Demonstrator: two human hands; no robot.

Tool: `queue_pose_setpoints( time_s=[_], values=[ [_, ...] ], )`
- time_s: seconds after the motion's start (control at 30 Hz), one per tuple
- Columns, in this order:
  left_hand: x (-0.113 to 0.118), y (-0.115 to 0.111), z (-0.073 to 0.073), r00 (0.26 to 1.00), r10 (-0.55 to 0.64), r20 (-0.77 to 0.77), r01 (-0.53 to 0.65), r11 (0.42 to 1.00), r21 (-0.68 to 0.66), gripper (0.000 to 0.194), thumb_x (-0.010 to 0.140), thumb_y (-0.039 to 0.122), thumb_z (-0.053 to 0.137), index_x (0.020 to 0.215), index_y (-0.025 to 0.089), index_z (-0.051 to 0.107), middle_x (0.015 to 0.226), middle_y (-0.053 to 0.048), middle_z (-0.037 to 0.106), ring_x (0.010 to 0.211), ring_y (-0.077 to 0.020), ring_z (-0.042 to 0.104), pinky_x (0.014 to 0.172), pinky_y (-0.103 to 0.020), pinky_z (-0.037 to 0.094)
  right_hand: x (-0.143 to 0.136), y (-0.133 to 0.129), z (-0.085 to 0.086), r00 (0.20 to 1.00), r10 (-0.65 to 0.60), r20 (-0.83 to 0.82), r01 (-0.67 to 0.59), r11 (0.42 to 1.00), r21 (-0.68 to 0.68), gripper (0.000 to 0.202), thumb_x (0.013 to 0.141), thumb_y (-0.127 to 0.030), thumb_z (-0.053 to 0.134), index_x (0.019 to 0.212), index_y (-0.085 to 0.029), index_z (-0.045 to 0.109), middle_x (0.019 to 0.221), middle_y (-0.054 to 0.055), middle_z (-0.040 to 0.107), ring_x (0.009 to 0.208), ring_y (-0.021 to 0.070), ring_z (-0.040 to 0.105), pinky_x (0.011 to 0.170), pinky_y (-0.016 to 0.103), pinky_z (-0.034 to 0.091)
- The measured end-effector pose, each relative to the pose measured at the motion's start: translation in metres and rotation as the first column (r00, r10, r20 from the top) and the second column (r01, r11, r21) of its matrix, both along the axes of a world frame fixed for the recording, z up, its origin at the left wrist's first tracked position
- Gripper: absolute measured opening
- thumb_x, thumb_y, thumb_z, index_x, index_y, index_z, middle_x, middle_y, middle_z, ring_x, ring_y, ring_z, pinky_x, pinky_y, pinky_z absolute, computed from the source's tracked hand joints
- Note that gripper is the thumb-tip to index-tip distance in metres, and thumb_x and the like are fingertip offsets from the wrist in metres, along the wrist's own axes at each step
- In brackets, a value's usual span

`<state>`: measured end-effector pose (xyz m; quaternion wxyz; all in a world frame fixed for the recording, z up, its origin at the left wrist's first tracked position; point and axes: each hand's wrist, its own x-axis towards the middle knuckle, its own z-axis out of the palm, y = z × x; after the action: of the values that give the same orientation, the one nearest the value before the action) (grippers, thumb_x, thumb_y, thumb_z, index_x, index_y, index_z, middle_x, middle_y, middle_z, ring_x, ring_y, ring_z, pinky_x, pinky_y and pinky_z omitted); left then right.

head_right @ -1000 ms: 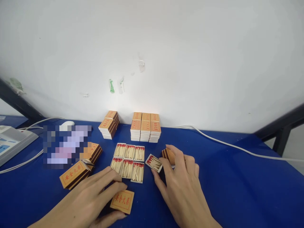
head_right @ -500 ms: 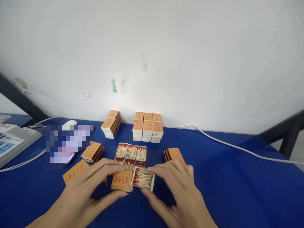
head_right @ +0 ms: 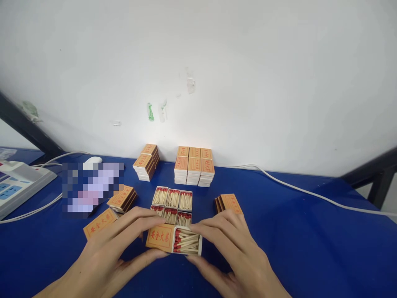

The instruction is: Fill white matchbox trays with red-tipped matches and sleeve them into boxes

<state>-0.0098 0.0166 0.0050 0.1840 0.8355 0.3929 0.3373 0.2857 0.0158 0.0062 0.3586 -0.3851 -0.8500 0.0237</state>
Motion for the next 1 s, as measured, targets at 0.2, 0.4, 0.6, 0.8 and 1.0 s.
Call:
queue_pose_setpoints(
  time_s=[0.2,0.4,0.6,0.8,1.0],
  values=[
    [-0.001,-0.002,0.001,0.998,-0.033,-0.058,0.037,0.997,0.067,0.030,0.126,0.034,0.059,0.155,0.026,0.060,0.145,-0.006,0.071,0.132,-0.0168,0.078,0.119,-0.024,0.061,0.006,-0.001,-0.002,0.999,0.000,0.047,-0.001,1.000,0.026,0.021,0.117,-0.033,0.072,0.138,-0.032,0.072,0.114,0.003,0.087,0.103,0.0244,0.082,0.099,0.042,0.064],
    [-0.002,-0.005,0.002,0.995,-0.032,-0.092,0.045,0.987,0.152,0.032,0.126,0.034,0.058,0.155,0.022,0.063,0.144,-0.008,0.072,0.130,-0.0179,0.078,0.120,-0.026,0.061,0.005,0.001,0.001,0.996,0.057,0.066,-0.060,0.997,0.047,0.019,0.120,-0.033,0.068,0.137,-0.028,0.073,0.110,0.004,0.087,0.097,0.0226,0.082,0.096,0.040,0.067],
    [-0.001,0.001,0.000,0.995,-0.089,0.041,0.087,0.994,0.061,0.031,0.124,0.039,0.065,0.151,0.024,0.067,0.139,-0.006,0.074,0.125,-0.0159,0.078,0.116,-0.021,0.061,0.002,0.001,0.006,0.995,0.104,-0.002,-0.104,0.994,0.020,0.024,0.114,-0.038,0.078,0.134,-0.024,0.077,0.109,0.005,0.087,0.095,0.0210,0.082,0.093,0.034,0.070],
    [0.002,-0.001,-0.004,0.974,-0.164,0.159,0.172,0.984,-0.039,0.037,0.116,0.041,0.079,0.149,0.027,0.069,0.134,-0.005,0.076,0.115,-0.0177,0.081,0.106,-0.021,0.065,0.002,-0.001,0.009,0.983,0.166,-0.080,-0.169,0.985,-0.038,0.039,0.105,-0.048,0.089,0.134,-0.026,0.078,0.103,0.004,0.086,0.090,0.0207,0.080,0.086,0.033,0.070],
    [0.006,0.000,-0.006,0.930,-0.291,0.225,0.326,0.935,-0.140,0.042,0.105,0.041,0.093,0.142,0.028,0.076,0.127,-0.008,0.079,0.104,-0.0208,0.083,0.094,-0.024,0.067,0.000,-0.014,-0.012,0.936,0.265,-0.231,-0.313,0.927,-0.208,0.050,0.111,-0.050,0.082,0.154,-0.028,0.070,0.103,0.004,0.077,0.090,0.0222,0.073,0.082,0.034,0.064]
  ],
)
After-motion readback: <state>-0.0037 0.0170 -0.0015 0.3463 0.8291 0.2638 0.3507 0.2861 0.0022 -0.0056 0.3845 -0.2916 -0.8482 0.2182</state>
